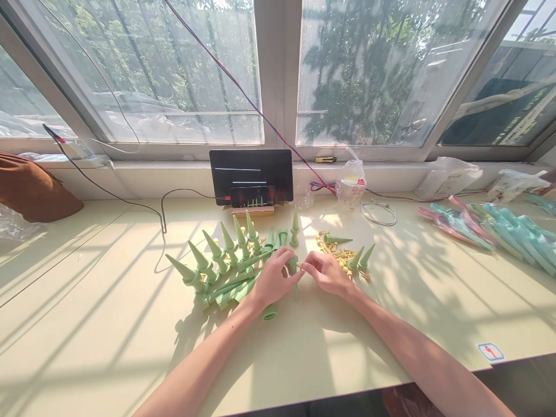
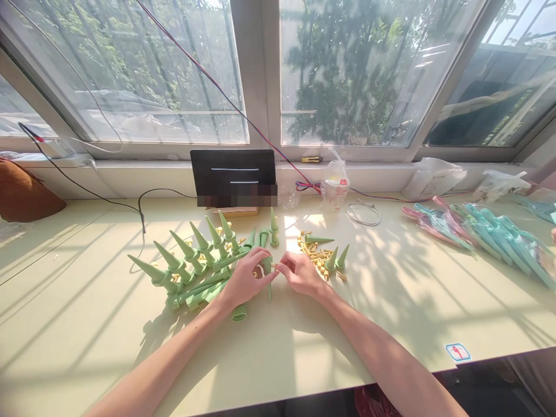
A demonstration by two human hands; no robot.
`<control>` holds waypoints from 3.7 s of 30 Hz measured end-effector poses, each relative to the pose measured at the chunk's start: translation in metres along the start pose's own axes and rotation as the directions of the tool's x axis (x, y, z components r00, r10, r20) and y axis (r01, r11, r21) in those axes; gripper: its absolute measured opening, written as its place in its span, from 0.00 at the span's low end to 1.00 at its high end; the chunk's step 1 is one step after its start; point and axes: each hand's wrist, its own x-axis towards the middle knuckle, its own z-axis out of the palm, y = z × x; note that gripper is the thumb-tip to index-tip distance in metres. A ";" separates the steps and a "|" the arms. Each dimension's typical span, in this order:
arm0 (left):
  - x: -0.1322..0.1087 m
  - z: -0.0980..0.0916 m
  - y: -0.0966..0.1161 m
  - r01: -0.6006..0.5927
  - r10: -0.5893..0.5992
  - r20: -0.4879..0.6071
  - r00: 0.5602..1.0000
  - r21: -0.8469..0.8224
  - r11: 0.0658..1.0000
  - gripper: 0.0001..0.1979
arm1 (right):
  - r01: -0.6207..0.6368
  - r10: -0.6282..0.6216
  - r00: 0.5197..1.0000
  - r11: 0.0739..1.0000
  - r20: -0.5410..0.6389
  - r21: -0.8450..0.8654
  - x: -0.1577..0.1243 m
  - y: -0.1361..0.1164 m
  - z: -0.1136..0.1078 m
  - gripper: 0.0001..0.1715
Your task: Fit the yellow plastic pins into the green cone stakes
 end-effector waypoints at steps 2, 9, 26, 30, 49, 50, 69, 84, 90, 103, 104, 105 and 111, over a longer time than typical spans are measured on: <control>0.000 0.000 0.000 -0.004 0.004 0.000 1.000 0.000 1.000 0.09 | -0.004 0.004 1.000 1.000 -0.003 0.001 0.000 -0.001 0.000 0.12; 0.001 -0.001 0.001 -0.001 0.001 -0.004 1.000 -0.006 1.000 0.09 | -0.004 0.004 1.000 1.000 -0.013 0.002 0.000 0.001 0.002 0.14; 0.001 0.000 0.001 0.013 -0.014 -0.006 1.000 -0.038 0.999 0.10 | -0.009 0.009 0.999 1.000 -0.050 -0.002 0.002 0.003 0.001 0.23; 0.002 0.000 0.001 0.010 -0.012 -0.019 1.000 -0.069 0.998 0.11 | -0.009 0.011 0.999 0.999 -0.045 0.033 0.002 0.004 -0.002 0.23; 0.002 -0.001 0.000 -0.011 0.009 -0.040 0.999 -0.044 0.999 0.09 | 0.120 -0.117 0.992 0.990 0.040 -0.071 0.001 0.007 0.003 0.15; 0.002 0.000 0.000 -0.012 0.011 -0.041 0.999 -0.041 0.999 0.09 | 0.122 -0.119 0.992 0.990 0.036 -0.075 0.000 0.008 0.004 0.15; 0.001 0.001 -0.002 -0.013 0.013 -0.008 1.000 -0.022 1.000 0.10 | 0.104 -0.102 0.994 0.992 0.040 -0.066 0.000 0.011 0.006 0.19; 0.000 0.000 -0.001 -0.030 0.030 -0.018 0.999 0.006 1.000 0.10 | 0.085 -0.079 0.995 0.990 0.058 -0.113 0.000 0.012 0.007 0.20; 0.000 0.001 -0.001 -0.043 0.044 -0.019 0.999 0.015 0.999 0.10 | 0.062 -0.056 0.997 0.993 0.053 -0.100 -0.001 0.010 0.007 0.22; -0.001 0.002 -0.003 -0.076 0.077 -0.031 0.997 0.027 0.997 0.09 | 0.024 -0.020 0.998 0.998 0.054 -0.059 0.000 0.009 0.007 0.23; -0.001 0.002 -0.003 -0.073 0.074 -0.029 0.997 0.028 0.997 0.09 | 0.019 -0.016 0.998 0.998 0.055 -0.059 0.000 0.008 0.007 0.23; -0.001 0.002 -0.003 -0.072 0.072 -0.028 0.997 0.028 0.997 0.08 | 0.016 -0.013 0.998 0.998 0.055 -0.059 0.000 0.008 0.007 0.23; -0.001 0.002 -0.004 -0.073 0.074 -0.028 0.997 0.035 0.997 0.08 | 0.011 -0.008 0.998 0.999 0.064 -0.046 0.001 0.008 0.007 0.24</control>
